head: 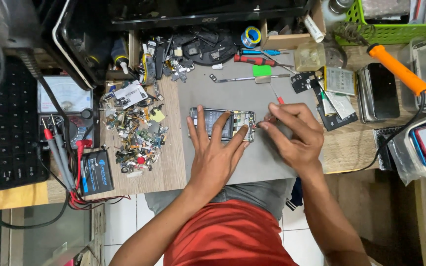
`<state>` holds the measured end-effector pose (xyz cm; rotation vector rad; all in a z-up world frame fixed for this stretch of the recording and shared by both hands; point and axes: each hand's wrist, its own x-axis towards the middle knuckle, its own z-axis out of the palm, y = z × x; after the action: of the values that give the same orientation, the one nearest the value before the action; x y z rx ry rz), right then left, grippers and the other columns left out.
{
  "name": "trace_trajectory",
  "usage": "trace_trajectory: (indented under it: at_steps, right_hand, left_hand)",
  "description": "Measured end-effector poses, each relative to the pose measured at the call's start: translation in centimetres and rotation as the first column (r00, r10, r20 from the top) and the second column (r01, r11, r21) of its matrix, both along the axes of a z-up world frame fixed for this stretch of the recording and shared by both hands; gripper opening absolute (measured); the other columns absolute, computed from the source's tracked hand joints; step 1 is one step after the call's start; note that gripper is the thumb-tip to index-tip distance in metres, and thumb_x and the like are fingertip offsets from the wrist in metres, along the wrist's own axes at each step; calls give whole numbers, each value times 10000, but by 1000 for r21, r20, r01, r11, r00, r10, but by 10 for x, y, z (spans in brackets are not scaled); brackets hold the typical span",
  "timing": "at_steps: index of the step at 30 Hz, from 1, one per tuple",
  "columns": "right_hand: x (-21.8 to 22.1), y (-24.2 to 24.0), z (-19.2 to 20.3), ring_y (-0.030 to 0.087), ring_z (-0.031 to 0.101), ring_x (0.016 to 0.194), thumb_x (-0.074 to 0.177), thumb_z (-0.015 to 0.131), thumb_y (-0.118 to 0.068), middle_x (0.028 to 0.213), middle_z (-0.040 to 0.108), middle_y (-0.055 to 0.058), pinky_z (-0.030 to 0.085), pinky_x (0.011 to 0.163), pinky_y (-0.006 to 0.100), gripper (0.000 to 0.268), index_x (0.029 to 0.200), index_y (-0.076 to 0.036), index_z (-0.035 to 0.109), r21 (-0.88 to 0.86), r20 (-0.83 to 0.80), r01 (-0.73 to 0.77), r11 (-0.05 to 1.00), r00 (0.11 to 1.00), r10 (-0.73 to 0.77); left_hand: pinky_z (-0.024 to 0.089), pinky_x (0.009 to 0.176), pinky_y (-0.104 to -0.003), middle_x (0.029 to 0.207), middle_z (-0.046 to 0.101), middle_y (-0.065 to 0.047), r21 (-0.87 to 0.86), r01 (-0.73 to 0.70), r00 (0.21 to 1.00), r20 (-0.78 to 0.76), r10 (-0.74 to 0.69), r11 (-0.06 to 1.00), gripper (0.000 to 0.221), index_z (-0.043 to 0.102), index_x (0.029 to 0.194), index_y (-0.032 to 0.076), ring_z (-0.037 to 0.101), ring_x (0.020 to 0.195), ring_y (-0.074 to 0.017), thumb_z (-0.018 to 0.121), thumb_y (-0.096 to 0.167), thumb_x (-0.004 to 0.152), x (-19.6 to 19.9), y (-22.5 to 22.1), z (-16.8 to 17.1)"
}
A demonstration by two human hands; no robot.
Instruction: Disassembling a mobile phone by removing the back cover, unscrewing internal components, and detaching parts using specialized repair tools.
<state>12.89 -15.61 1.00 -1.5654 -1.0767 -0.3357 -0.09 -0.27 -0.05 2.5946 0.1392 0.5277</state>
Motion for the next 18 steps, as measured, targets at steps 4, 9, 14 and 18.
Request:
trace_trajectory:
  at_steps: [4,9,14,18]
  right_hand:
    - [-3,0,2,423,758,916,849,754,186,984,717,321,614,896,547,460,1285,161,610,64,-60,-19,998,998,23]
    - [-6,-2,3,419,754,938,861,716,218,1013,711,323,626,870,523,458,1298,173,585,106,-127,-5,994,992,19]
    - [-6,-10,-3,392,738,1003,941,661,187,1087,693,307,628,899,484,474,1391,126,523,154,-214,44,987,977,-10]
    - [-4,-15,-8,417,735,994,945,646,197,1075,670,346,631,912,490,497,1412,154,481,195,-285,120,973,957,-61]
  left_hand:
    - [83,1093,-813,1390,514,-202,-19,1,1000,-9,-1,1000,288,701,1240,215,174,1422,-662,576,357,1021,0,0,1]
    - [65,1106,-800,1377,522,-202,-66,3,1000,20,-2,998,281,715,1209,181,173,1426,-656,615,336,998,1,-1,-1]
    - [42,1124,-779,1335,537,-179,-164,-8,993,111,26,986,227,740,1113,113,188,1437,-623,699,271,954,2,-5,0]
    - [37,1127,-785,1270,510,-144,-197,-71,983,154,103,978,217,745,1064,94,218,1412,-588,743,255,919,7,-9,6]
